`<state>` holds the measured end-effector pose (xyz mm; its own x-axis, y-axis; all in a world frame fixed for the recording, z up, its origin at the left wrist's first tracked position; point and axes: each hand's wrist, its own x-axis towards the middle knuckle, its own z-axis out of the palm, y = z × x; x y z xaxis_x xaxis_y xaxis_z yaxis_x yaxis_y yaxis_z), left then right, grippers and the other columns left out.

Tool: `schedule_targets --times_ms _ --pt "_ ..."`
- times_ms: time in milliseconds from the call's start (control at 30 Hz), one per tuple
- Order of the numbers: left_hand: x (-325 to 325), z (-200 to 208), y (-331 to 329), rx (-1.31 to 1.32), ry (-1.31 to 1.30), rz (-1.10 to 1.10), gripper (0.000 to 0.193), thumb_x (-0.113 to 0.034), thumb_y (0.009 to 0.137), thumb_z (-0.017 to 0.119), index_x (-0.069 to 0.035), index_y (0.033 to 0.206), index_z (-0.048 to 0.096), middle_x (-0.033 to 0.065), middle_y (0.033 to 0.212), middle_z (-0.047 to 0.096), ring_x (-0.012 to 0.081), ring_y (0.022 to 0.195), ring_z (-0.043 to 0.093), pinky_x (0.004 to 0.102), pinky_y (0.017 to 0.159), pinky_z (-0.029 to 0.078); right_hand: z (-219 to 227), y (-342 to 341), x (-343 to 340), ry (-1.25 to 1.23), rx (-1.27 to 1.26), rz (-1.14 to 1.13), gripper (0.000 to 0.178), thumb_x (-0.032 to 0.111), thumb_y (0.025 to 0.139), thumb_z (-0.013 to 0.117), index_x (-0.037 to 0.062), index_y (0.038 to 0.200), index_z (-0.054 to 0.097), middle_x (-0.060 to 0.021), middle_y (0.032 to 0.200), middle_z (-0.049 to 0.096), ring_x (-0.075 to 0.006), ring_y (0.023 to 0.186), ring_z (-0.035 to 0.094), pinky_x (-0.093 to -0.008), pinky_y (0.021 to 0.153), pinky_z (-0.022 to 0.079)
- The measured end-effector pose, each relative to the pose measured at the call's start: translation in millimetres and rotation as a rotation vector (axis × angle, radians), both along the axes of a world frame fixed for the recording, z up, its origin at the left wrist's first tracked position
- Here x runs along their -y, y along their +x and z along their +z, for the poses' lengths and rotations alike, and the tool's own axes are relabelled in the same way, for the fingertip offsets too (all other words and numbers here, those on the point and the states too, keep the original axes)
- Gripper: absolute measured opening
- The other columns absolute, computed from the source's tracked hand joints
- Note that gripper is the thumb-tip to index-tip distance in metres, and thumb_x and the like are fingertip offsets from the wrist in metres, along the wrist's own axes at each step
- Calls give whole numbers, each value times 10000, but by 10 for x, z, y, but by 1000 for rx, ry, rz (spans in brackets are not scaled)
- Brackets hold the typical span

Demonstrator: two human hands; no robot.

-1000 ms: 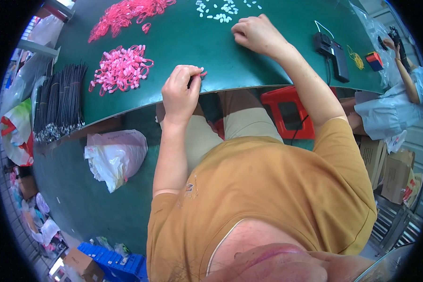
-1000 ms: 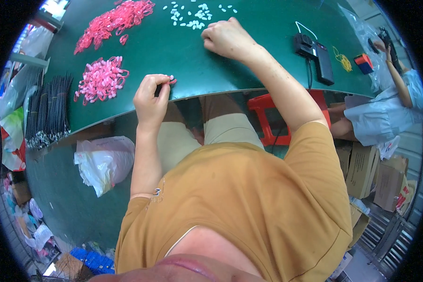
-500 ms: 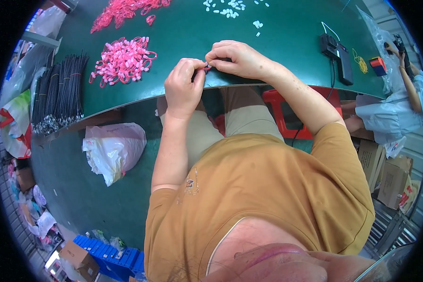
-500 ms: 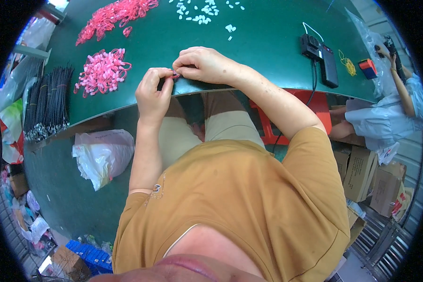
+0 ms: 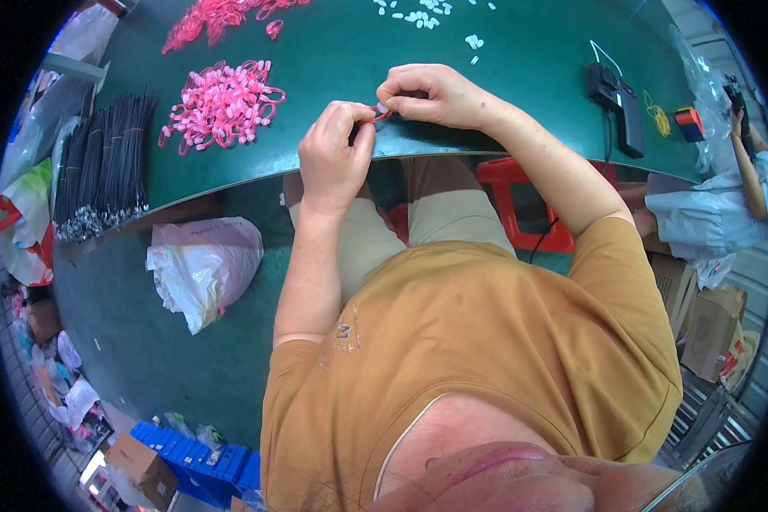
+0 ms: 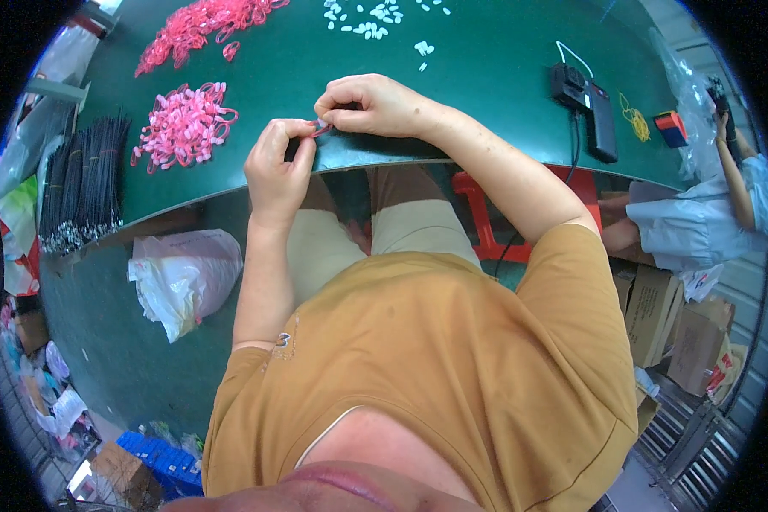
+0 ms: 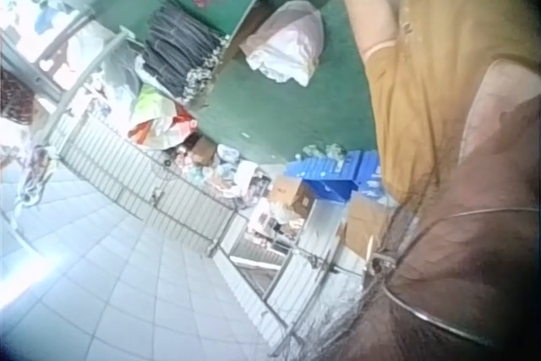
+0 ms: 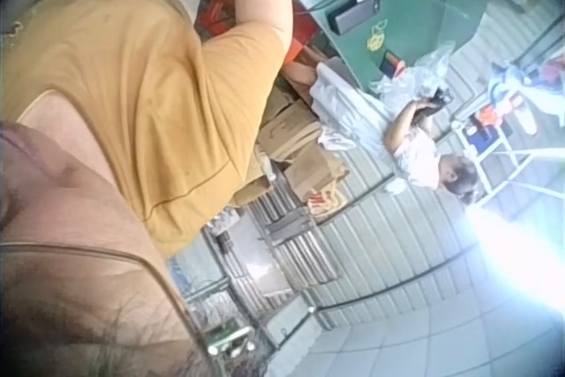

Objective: Assembling small pink and white plastic components by hand at a factory workbench.

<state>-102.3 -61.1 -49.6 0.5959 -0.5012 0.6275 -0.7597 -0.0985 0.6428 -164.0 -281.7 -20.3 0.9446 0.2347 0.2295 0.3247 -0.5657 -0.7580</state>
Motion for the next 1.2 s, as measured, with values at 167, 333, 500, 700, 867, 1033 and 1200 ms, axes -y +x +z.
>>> schedule_targets --times_ms 167,333,500,700,867,1033,1200 --pt "12 -24 2 15 0 3 164 44 836 738 -70 917 651 74 924 738 275 842 736 389 718 586 1 -9 14 2 -56 15 139 145 1019 655 36 1081 715 -62 951 661 -193 900 648 -327 823 532" --pt "12 -26 -13 30 -11 25 153 38 841 734 -72 921 664 72 924 737 274 840 733 391 716 584 39 -22 -102 -193 27 13 193 154 974 696 49 1131 739 -99 972 678 -289 932 667 -396 850 552" --pt "24 -21 -21 23 2 26 148 40 844 730 -72 916 666 70 926 736 275 847 732 392 720 583 61 -72 -128 -255 60 -30 209 187 957 710 63 1117 764 -110 993 709 -296 964 706 -410 868 570" --pt "6 -48 -4 54 17 11 157 39 831 736 -78 915 674 72 931 740 277 864 733 395 741 584 157 -6 -65 -178 -93 70 202 206 1008 714 56 1140 745 -99 1010 688 -293 995 674 -399 877 553" --pt "-12 -57 0 103 27 -4 164 34 820 745 -83 914 680 73 936 745 279 879 737 396 756 589 177 20 -91 -211 -116 81 182 190 1016 689 44 1109 744 -105 1018 696 -301 987 677 -404 880 555" --pt "-8 -36 -23 80 19 -7 161 41 827 742 -78 911 675 72 932 746 271 876 742 390 758 592 96 -60 -107 -152 -63 -15 151 147 990 673 35 1079 720 -98 998 689 -262 934 668 -374 847 547" --pt "-9 -36 -24 64 3 -8 169 48 825 742 -76 909 664 70 927 746 267 871 742 386 754 590 55 -153 -22 -34 -52 -55 120 128 992 676 33 1061 703 -81 961 657 -216 893 634 -329 816 525"
